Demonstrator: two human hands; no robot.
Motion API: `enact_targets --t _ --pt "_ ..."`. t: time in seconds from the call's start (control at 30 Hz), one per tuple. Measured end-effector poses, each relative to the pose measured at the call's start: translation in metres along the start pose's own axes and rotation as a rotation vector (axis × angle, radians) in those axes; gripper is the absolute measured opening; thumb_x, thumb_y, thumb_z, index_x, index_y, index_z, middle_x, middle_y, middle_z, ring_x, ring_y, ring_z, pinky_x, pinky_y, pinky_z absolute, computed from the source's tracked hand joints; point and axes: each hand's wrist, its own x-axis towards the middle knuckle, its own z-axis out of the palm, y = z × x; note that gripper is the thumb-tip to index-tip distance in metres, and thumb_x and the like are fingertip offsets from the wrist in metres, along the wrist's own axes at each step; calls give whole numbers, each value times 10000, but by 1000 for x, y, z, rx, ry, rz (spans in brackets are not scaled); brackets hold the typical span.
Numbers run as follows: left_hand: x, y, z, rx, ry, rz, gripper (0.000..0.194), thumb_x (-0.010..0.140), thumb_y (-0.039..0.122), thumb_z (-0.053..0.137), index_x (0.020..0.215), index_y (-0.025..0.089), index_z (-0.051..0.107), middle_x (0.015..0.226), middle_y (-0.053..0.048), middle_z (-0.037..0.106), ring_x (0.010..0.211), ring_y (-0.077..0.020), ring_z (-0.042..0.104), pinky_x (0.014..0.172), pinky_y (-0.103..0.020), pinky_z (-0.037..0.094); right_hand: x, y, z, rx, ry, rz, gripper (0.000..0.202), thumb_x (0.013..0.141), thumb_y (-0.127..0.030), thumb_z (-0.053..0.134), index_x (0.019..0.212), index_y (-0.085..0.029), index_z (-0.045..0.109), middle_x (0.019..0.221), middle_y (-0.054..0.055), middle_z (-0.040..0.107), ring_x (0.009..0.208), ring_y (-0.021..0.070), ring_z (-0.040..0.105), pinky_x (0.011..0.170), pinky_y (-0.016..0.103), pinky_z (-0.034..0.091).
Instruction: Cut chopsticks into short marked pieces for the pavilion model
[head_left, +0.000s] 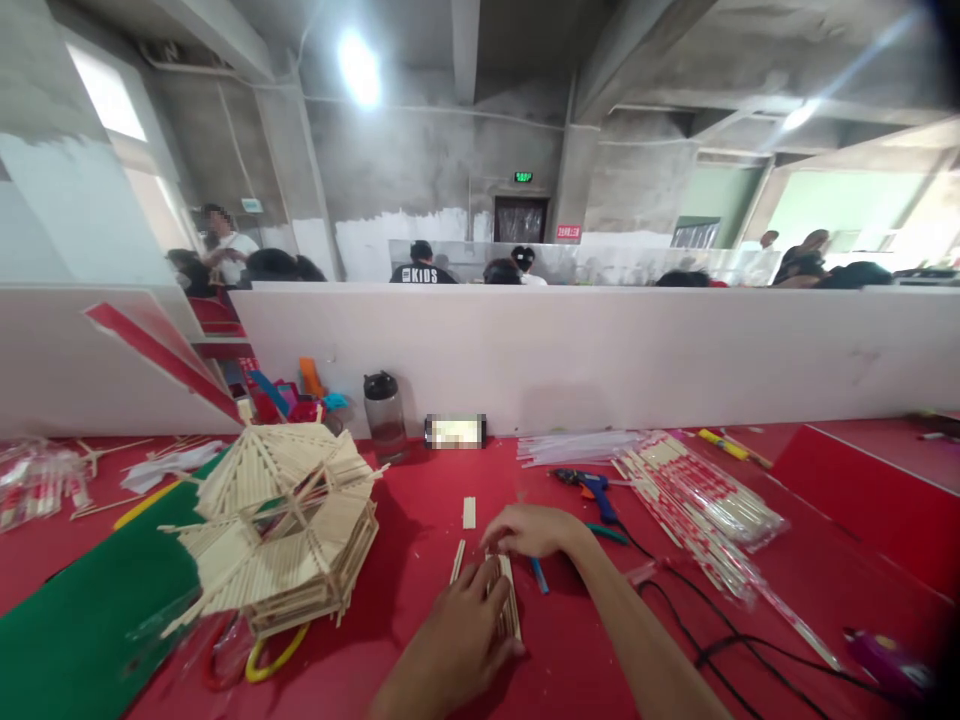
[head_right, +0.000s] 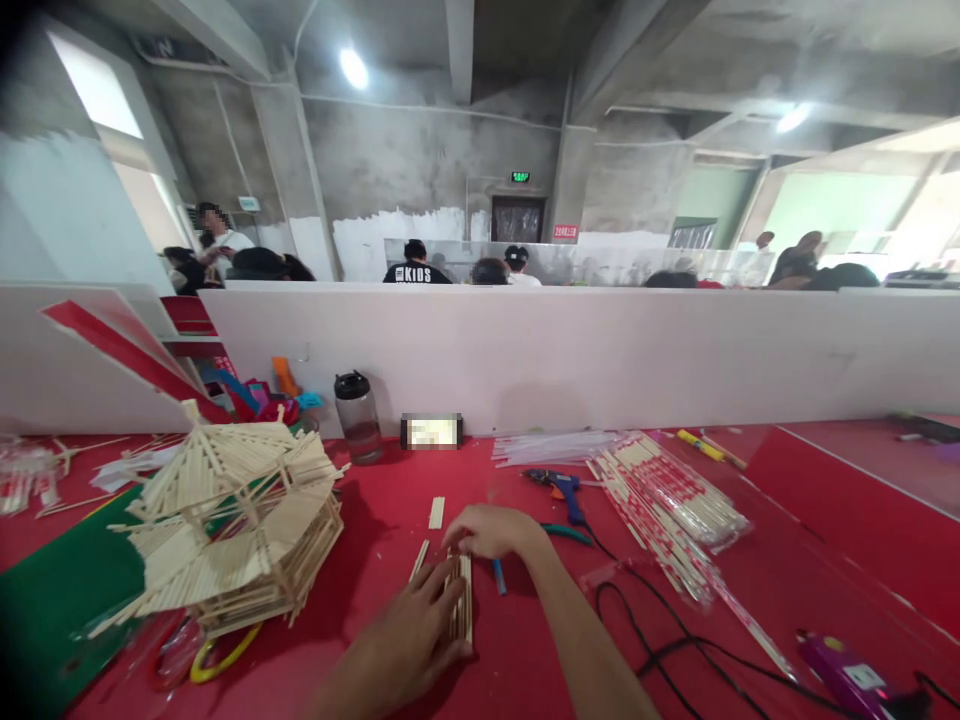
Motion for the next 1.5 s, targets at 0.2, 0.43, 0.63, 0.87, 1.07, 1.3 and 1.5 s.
enact_targets --t 0.2,0.43,0.63,0.87,1.07,1.3,1.5 --pt "7 -5 -1 -1 -43 -9 532 898 564 463 1337 264 485 1429 -98 469 1251 -320 461 1035 -472 408 -12 -7 -8 86 10 33 343 894 -177 490 1171 -241 682 1119 39 719 1026 186 658 879 239 472" --pt "12 -15 -12 -63 -170 17 649 878 592 483 1426 255 404 1479 -108 432 1332 -328 411 1098 -461 369 -16 -11 -9 144 43 119 341 901 -233 482 1178 -301 670 1200 16 686 1136 208 599 968 286 424" --pt "18 -35 12 21 -195 81 693 842 575 561 1418 213 424 1473 -156 429 1328 -363 423 1078 -494 403 -8 -14 -5 127 53 114 334 914 -258 456 1179 -306 653 1189 27 683 1117 199 598 965 279 413" --pt "10 -42 20 32 -127 122 716 848 538 569 1460 234 354 1485 -130 419 1367 -353 370 1111 -493 367 -4 -29 0 -16 86 59 294 914 -242 453 1116 -232 666 1098 69 690 1031 219 614 877 289 432" --pt "3 -23 1 -8 -56 87 648 871 509 552 1431 224 396 1500 -104 399 1394 -314 327 1128 -452 351 -10 -36 2 -77 79 40 295 915 -201 454 1125 -197 662 1091 100 684 992 237 623 834 313 447" --pt "4 -32 -5 -14 -42 190 747 826 635 541 1441 240 389 1462 -136 435 1381 -333 350 1107 -497 362 -20 -27 1 -59 52 -29 323 924 -214 465 1203 -229 628 1172 74 674 1057 225 612 882 314 455" --pt "6 -28 -9 23 -42 195 727 826 642 532 1411 222 433 1456 -134 448 1370 -330 369 1095 -484 386 -25 -20 0 -40 45 -52 361 925 -186 456 1253 -235 597 1220 65 665 1073 218 618 877 300 462"
